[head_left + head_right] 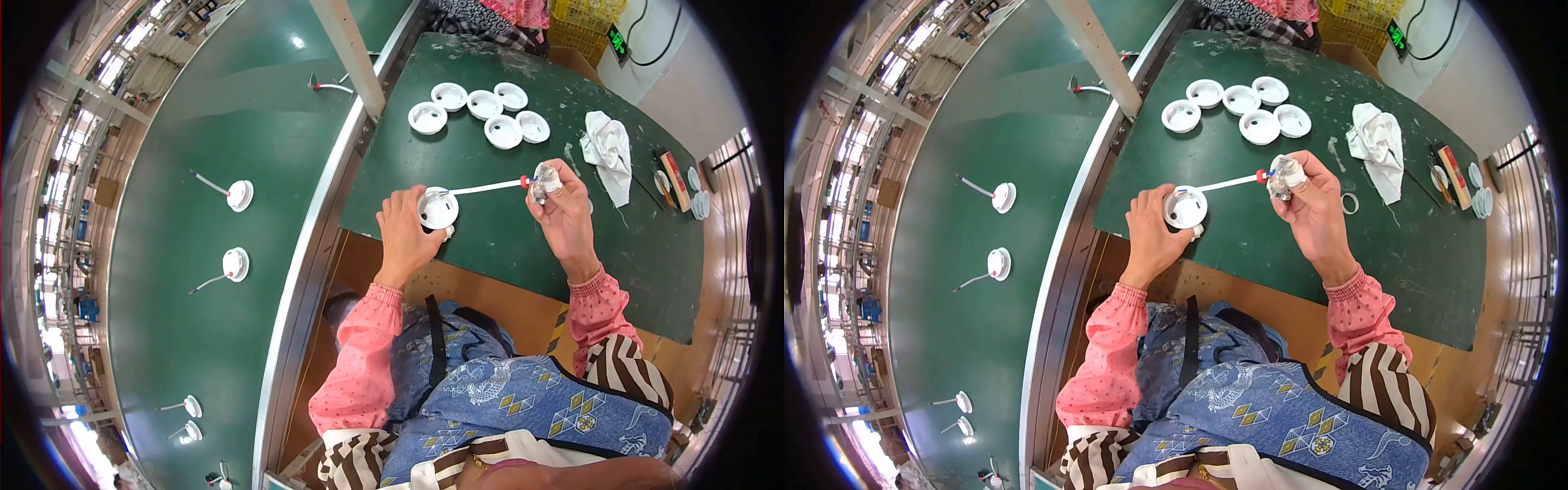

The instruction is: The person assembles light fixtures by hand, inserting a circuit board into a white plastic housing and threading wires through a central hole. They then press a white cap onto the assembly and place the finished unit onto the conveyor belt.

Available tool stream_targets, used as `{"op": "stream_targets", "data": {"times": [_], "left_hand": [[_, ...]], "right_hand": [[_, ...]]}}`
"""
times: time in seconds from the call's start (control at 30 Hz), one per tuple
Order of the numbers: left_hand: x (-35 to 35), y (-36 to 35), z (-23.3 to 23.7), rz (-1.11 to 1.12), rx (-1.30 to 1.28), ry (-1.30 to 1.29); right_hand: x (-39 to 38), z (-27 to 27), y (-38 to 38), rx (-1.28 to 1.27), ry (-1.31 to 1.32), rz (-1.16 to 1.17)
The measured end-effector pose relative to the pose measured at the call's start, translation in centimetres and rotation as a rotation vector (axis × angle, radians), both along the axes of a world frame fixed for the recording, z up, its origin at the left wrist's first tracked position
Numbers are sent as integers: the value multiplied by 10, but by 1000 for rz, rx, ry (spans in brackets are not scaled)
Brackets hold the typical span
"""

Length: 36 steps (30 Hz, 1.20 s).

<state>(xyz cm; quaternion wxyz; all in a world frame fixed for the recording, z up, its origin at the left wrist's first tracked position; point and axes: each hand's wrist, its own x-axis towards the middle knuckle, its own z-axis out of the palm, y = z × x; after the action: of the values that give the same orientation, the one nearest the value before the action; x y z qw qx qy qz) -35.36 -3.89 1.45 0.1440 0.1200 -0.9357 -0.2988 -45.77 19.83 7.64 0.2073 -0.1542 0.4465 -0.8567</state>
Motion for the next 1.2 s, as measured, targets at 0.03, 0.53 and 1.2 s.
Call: {"op": "stream_targets", "data": {"times": [0.03,0.53,1.2], "left_hand": [[9,0,-1,12,53,47],[96,-1,29,166,97,271],[149,25,38,294,71,462]], "right_hand": [[6,3,-5,35,20,17],[62,20,-59,243,525,339],[129,13,-127,540,1116,193]]}}
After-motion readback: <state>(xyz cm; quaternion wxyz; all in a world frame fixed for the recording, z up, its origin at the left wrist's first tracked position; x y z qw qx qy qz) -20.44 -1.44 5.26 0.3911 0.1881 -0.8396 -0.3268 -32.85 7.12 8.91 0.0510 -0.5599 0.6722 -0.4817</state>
